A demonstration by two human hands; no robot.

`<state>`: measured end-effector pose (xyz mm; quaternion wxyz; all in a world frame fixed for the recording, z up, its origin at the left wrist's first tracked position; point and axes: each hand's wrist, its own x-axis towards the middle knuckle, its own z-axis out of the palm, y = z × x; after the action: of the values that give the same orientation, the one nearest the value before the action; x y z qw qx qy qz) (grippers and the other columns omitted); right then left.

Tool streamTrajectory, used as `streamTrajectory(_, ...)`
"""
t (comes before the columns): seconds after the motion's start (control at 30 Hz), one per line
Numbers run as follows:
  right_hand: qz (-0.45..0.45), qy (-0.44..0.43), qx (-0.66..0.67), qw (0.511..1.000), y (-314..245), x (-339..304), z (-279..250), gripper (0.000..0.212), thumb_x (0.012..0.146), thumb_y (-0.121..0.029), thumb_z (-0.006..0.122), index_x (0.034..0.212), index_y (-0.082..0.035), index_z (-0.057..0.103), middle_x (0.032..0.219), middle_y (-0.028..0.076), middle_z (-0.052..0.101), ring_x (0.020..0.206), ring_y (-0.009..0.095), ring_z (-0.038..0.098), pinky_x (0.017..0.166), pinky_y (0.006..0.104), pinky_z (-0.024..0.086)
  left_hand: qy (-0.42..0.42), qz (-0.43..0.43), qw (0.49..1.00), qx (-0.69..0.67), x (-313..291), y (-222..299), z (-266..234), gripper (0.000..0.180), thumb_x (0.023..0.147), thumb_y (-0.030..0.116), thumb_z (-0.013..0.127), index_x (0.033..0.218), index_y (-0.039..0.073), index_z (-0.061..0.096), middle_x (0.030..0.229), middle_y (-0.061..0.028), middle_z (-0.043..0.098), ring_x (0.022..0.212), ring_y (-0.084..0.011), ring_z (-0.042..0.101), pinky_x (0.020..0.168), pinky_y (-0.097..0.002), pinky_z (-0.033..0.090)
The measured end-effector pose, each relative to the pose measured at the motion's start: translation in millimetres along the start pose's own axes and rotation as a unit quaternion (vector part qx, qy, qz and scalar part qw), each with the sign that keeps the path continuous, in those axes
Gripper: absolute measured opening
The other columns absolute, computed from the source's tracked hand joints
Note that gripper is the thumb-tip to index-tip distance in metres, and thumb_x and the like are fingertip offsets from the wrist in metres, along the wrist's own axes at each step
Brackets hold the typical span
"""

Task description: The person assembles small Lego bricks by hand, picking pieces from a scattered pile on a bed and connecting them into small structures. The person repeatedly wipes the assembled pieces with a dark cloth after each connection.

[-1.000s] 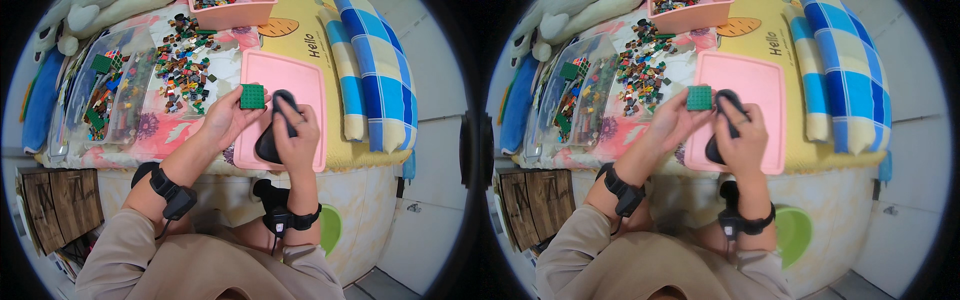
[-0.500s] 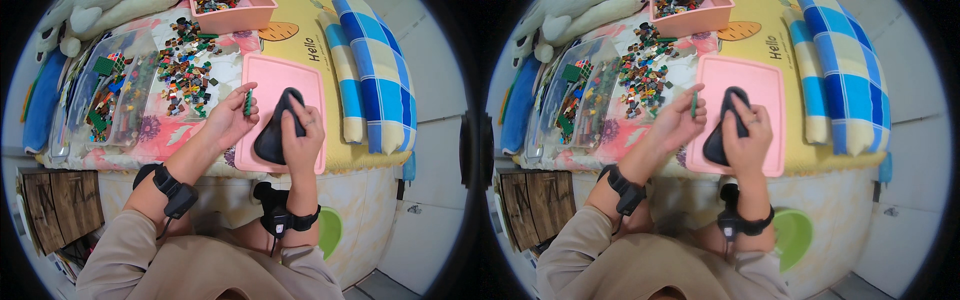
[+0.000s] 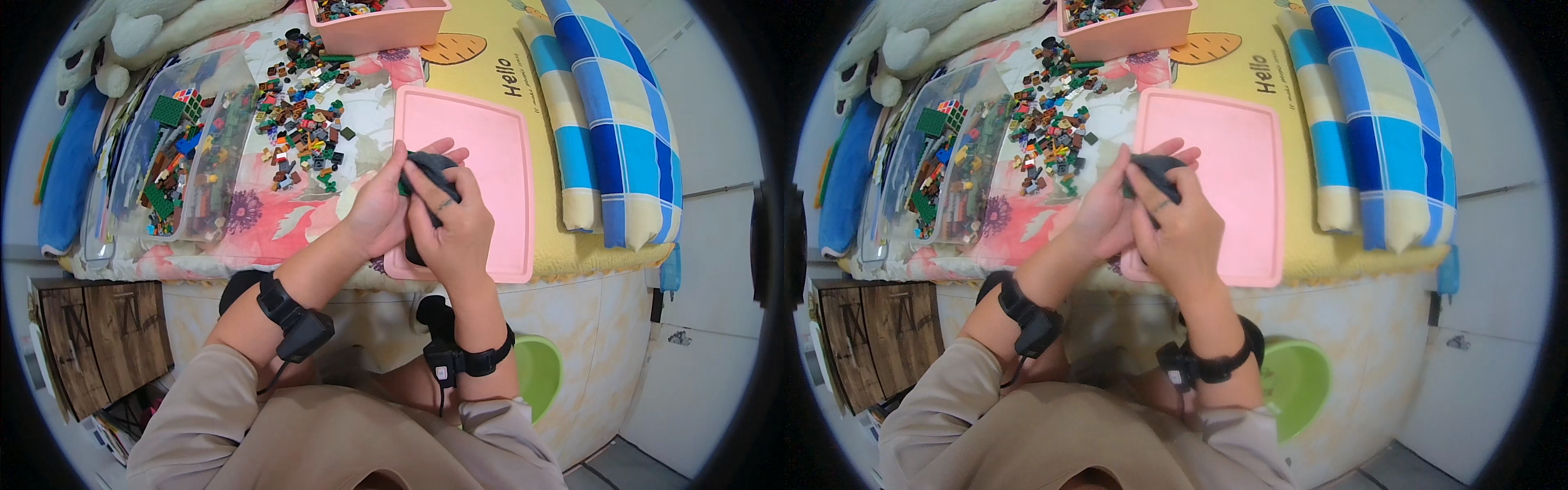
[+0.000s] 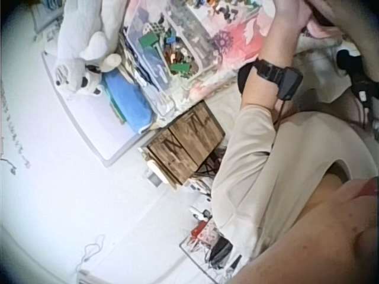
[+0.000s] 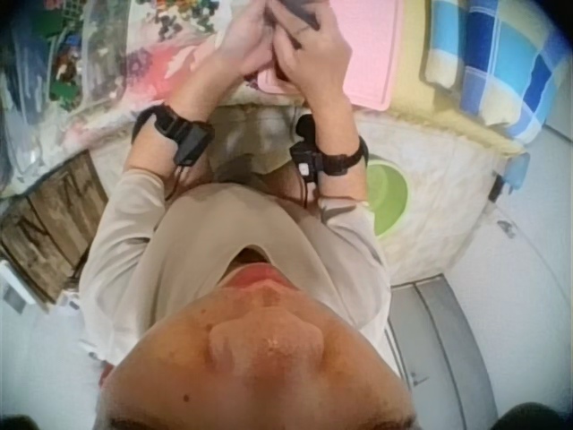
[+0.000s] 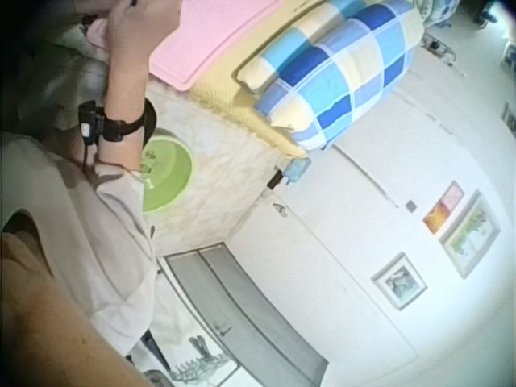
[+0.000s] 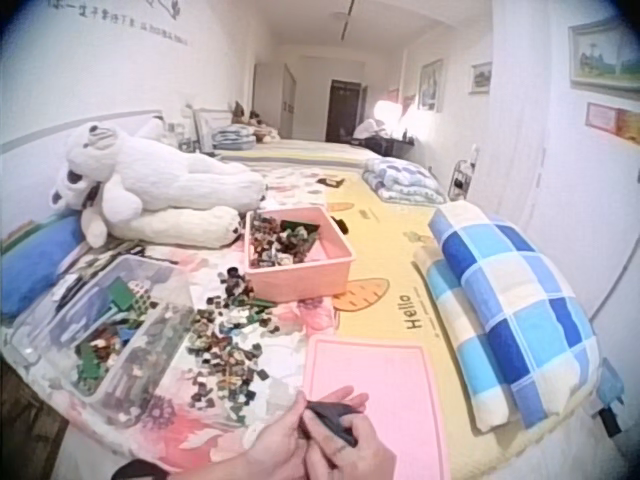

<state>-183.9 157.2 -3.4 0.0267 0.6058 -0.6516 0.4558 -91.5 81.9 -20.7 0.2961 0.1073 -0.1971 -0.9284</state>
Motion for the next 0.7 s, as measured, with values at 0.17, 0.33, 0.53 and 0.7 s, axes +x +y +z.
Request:
streamTrajectory(0.17, 0.109, 0.056, -0.071, 0.99, 14.0, 2.3, 5.7, 0.032, 0.081, -0.011, 0.07, 0.111, -0.018, 0.076, 0.091, 0.009, 0.061, 0.075, 0.027, 0.064, 0.065, 0.0371, 0.053, 0.042, -0.018, 0.998, 0.044, 1.9, -11.5, -2.0, 0.064, 0.108, 0.05, 0.024, 0.148, 0.002, 0.037, 0.147, -0.0137, 0.046, 0.138, -0.0246, 0.043, 0.117, -0.0404, 0.033)
streamTrajectory(0.33, 0.16, 0.133, 0.073, 0.975, 37.8, 14.8, -6.4, 0.03, 0.087, -0.008, 0.064, 0.116, -0.008, 0.074, 0.089, 0.012, 0.063, 0.082, 0.025, 0.065, 0.075, 0.0346, 0.052, 0.031, -0.047, 0.998, 0.0, 1.0, -1.4, -5.3, 0.069, 0.106, 0.055, 0.023, 0.155, 0.007, 0.028, 0.157, -0.0145, 0.036, 0.143, -0.023, 0.037, 0.121, -0.042, 0.025)
streamTrajectory(0.53, 0.053, 0.039, 0.053, 0.996, 21.3, 5.4, -13.1, 0.034, 0.084, -0.009, 0.067, 0.117, -0.013, 0.073, 0.089, 0.013, 0.061, 0.079, 0.027, 0.064, 0.072, 0.0352, 0.053, 0.026, -0.046, 0.998, -0.028, 5.6, -0.1, -9.6, 0.071, 0.106, 0.057, 0.021, 0.15, 0.003, 0.034, 0.153, -0.0173, 0.04, 0.139, -0.0281, 0.043, 0.117, -0.0452, 0.034)
streamTrajectory(0.7, 0.054, -0.121, 0.072, 0.989, 13.7, -0.8, -7.6, 0.04, 0.076, -0.003, 0.068, 0.114, -0.011, 0.075, 0.085, 0.01, 0.057, 0.076, 0.023, 0.061, 0.07, 0.0314, 0.05, 0.046, -0.039, 0.998, 0.023, 6.0, -4.6, -13.4, 0.071, 0.106, 0.056, 0.023, 0.15, 0.002, 0.033, 0.149, -0.0215, 0.045, 0.139, -0.0318, 0.043, 0.116, -0.0468, 0.036)
